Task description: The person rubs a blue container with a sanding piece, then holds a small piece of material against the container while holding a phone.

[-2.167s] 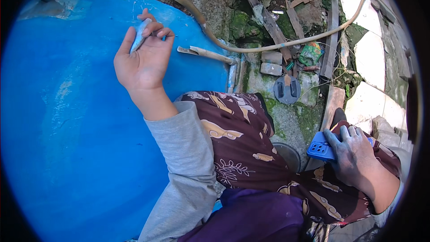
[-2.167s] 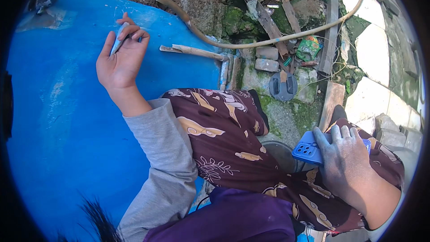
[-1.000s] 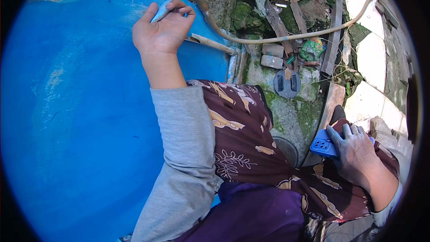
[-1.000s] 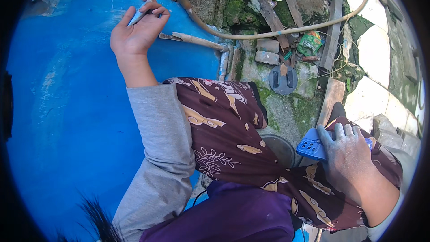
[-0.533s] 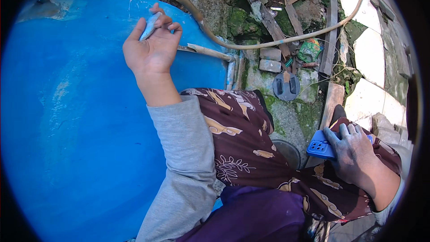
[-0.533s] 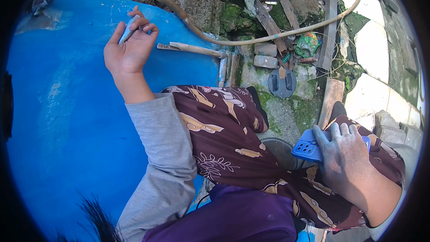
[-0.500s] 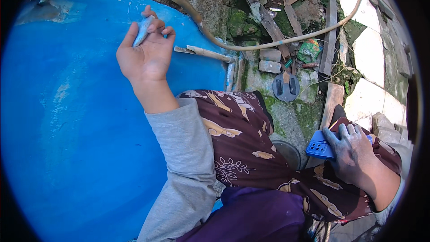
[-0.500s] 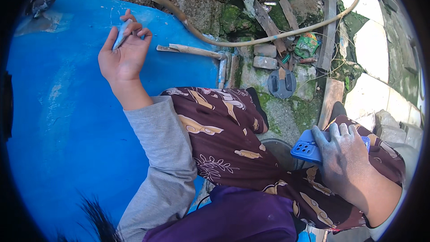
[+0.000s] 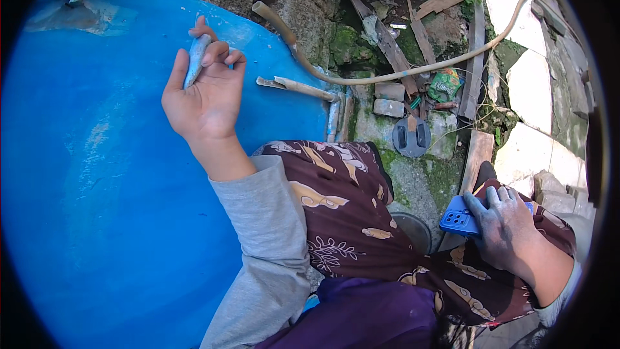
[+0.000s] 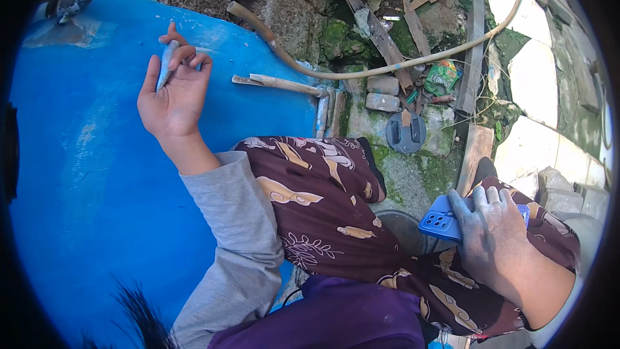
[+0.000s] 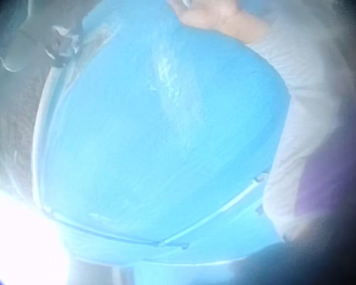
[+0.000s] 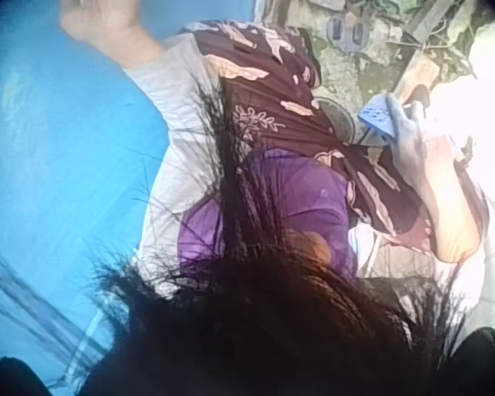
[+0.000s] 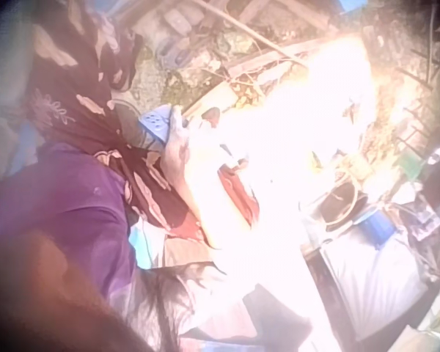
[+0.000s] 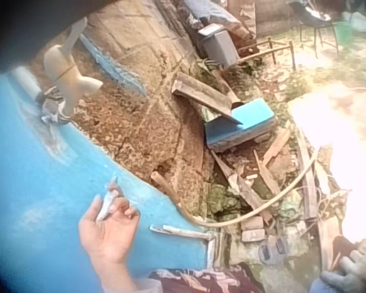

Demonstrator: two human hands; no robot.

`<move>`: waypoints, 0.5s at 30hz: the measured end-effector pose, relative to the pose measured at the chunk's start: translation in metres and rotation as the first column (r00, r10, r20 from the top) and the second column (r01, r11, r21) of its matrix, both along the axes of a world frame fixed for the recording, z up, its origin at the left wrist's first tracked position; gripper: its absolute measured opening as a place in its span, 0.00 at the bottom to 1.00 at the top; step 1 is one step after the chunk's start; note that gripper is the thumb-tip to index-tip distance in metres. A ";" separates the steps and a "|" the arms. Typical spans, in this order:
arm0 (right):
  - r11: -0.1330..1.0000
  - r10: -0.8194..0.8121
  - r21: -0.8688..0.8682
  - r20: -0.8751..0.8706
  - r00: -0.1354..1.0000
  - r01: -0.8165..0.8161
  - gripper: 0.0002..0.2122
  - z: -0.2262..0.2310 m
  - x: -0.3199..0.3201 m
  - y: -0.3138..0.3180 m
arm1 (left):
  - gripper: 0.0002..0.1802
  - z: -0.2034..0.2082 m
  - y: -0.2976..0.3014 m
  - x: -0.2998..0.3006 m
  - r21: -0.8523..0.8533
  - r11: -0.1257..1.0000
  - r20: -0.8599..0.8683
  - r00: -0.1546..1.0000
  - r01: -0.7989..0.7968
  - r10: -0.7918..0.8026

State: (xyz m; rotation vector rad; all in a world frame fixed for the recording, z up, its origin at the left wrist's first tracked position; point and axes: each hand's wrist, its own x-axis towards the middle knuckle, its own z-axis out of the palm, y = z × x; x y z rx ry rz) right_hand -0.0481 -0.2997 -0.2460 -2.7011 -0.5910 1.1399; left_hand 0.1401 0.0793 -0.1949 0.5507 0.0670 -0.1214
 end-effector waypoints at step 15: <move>0.984 0.108 -0.134 -0.103 0.989 -0.122 0.36 0.002 0.006 0.003 | 0.24 -0.013 0.004 0.005 -0.074 0.997 -0.021 1.000 0.019 -0.021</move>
